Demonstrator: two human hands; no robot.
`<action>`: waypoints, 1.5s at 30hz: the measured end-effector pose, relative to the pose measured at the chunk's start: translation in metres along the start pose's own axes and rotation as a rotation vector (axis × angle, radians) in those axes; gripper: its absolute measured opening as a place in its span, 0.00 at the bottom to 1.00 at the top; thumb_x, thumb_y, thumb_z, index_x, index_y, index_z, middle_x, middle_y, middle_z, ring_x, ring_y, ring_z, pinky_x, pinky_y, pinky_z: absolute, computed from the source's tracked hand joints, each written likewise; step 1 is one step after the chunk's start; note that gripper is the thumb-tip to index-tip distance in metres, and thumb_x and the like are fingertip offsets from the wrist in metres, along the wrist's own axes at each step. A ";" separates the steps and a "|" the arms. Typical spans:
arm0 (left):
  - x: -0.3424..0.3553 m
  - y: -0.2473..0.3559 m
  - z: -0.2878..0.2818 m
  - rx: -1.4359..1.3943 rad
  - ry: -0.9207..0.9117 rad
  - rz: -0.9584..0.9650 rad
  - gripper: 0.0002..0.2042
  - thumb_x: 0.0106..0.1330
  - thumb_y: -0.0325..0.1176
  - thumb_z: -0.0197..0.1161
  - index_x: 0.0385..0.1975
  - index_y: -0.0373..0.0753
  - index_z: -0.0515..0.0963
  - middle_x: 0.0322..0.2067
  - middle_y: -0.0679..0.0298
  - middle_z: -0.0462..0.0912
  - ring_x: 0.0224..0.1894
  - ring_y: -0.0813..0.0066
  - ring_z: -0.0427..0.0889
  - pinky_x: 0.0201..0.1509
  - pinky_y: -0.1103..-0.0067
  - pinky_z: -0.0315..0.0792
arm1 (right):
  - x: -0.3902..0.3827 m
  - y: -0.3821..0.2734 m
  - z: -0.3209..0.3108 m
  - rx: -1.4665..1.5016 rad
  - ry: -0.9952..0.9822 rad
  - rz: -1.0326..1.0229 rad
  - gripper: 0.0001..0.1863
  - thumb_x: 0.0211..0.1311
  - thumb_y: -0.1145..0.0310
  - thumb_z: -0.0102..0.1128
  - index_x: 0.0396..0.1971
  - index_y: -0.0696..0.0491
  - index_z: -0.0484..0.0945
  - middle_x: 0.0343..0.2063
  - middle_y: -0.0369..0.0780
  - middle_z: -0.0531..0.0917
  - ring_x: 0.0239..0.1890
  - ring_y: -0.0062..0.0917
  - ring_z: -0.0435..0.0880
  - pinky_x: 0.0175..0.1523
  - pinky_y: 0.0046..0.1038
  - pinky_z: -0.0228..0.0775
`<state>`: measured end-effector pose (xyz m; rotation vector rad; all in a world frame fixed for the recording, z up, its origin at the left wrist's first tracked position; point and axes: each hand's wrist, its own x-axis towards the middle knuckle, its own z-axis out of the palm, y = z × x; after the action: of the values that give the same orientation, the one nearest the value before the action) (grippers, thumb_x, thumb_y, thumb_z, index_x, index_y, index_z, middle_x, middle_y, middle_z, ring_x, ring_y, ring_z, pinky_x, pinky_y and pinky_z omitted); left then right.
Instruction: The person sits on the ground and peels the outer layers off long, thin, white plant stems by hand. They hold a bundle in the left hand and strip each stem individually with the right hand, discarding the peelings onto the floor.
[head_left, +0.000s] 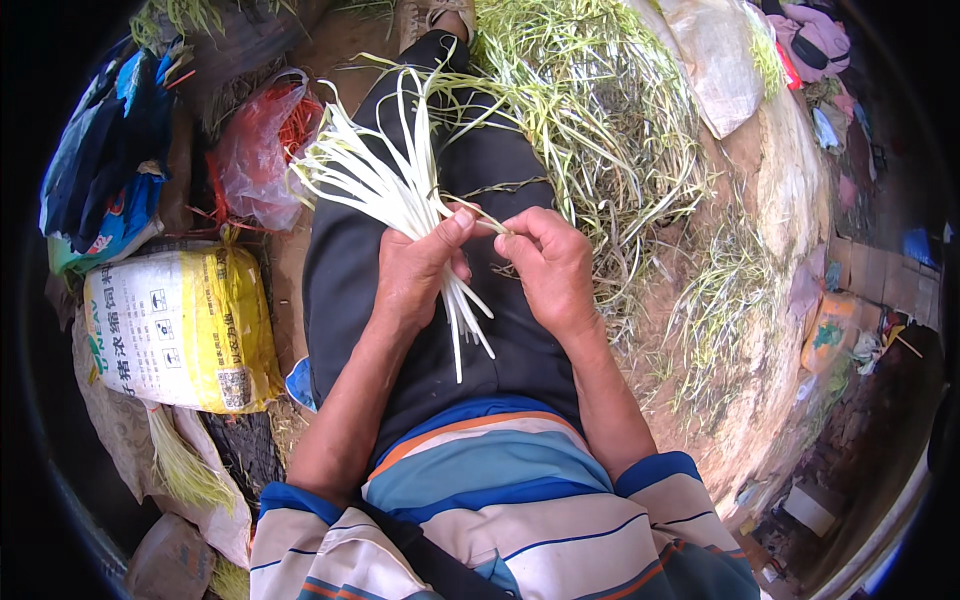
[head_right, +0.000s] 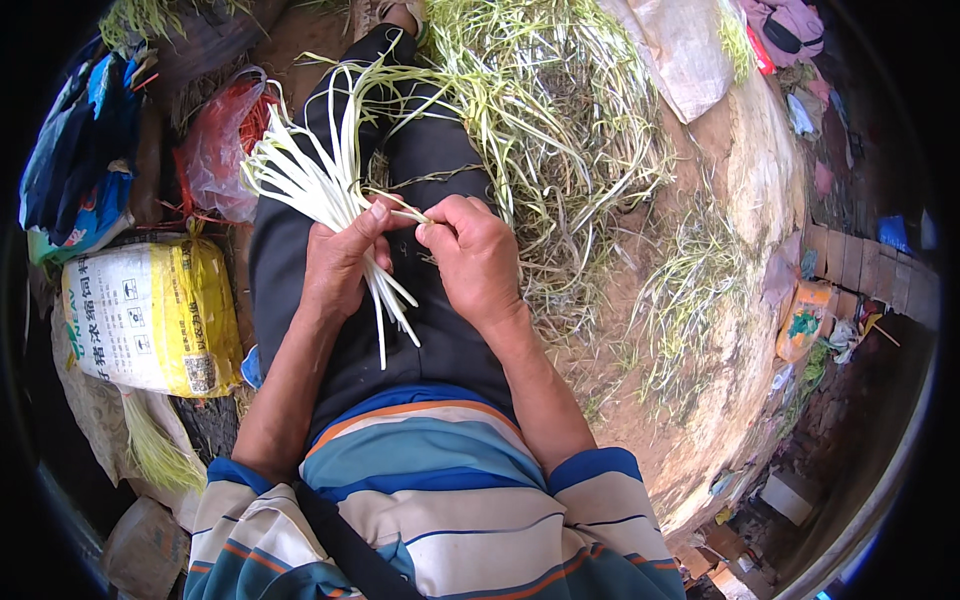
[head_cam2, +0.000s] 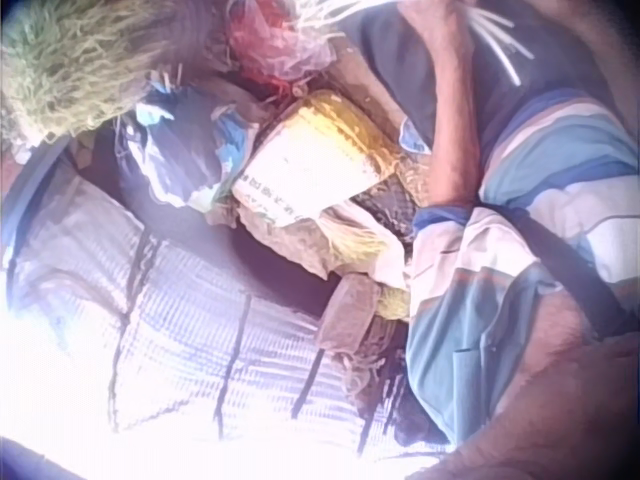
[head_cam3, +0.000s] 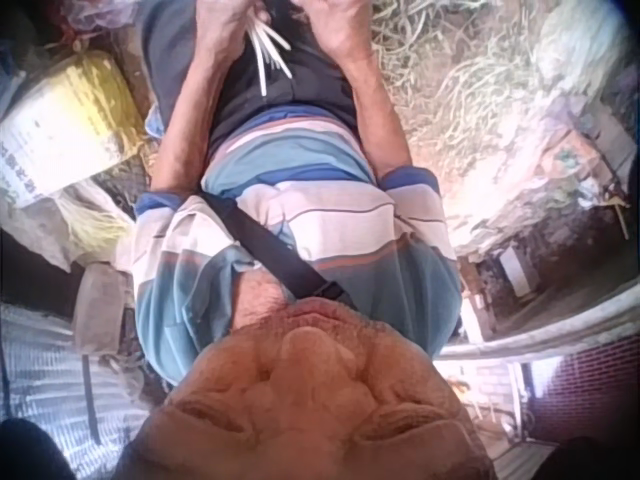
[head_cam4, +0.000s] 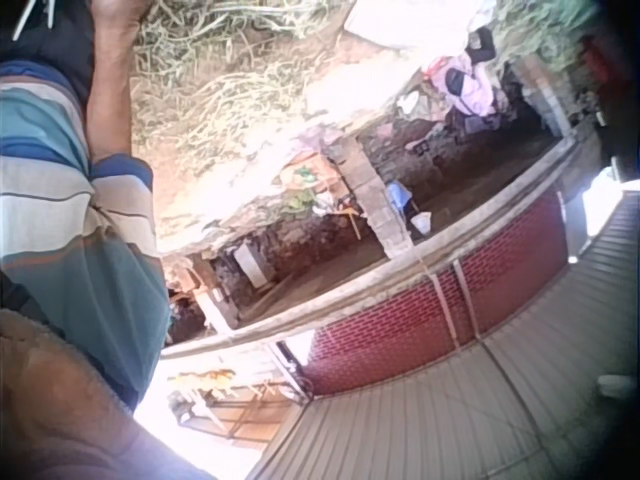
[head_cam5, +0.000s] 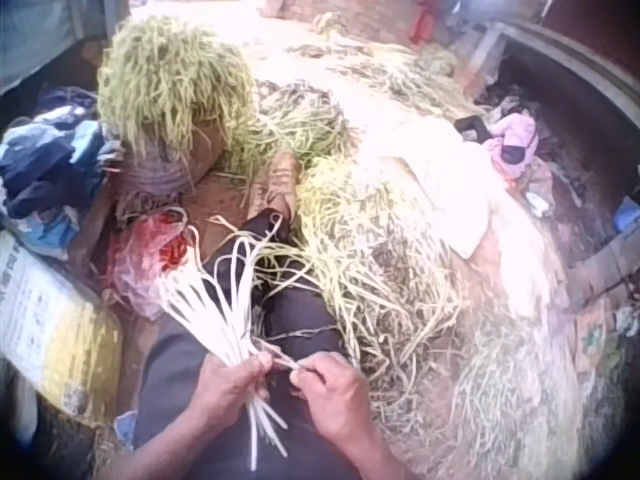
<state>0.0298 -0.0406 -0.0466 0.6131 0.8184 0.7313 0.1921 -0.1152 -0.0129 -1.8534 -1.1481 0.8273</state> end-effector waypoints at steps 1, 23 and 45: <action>0.000 -0.001 -0.002 -0.063 -0.015 -0.025 0.18 0.71 0.39 0.72 0.49 0.29 0.82 0.39 0.51 0.91 0.20 0.80 0.79 0.23 0.83 0.74 | 0.002 0.002 0.000 0.062 -0.008 0.021 0.01 0.66 0.76 0.67 0.34 0.58 0.85 0.24 0.31 0.79 0.25 0.12 0.73 0.30 0.21 0.65; -0.002 -0.004 0.012 0.047 0.125 -0.048 0.05 0.68 0.26 0.68 0.38 0.31 0.84 0.36 0.56 0.91 0.19 0.82 0.77 0.23 0.84 0.71 | -0.001 -0.004 0.002 -0.078 0.005 -0.094 0.04 0.61 0.74 0.68 0.31 0.58 0.82 0.30 0.46 0.84 0.33 0.42 0.84 0.41 0.39 0.76; -0.002 0.023 0.001 -0.135 0.157 0.057 0.08 0.74 0.29 0.64 0.46 0.31 0.80 0.39 0.50 0.90 0.19 0.80 0.75 0.24 0.83 0.71 | -0.046 0.110 -0.129 -0.345 0.083 0.278 0.21 0.66 0.72 0.62 0.59 0.52 0.84 0.41 0.44 0.84 0.43 0.32 0.84 0.52 0.35 0.77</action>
<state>0.0223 -0.0283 -0.0290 0.4629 0.8904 0.8873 0.3262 -0.2244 -0.0419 -2.3492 -1.0439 0.7276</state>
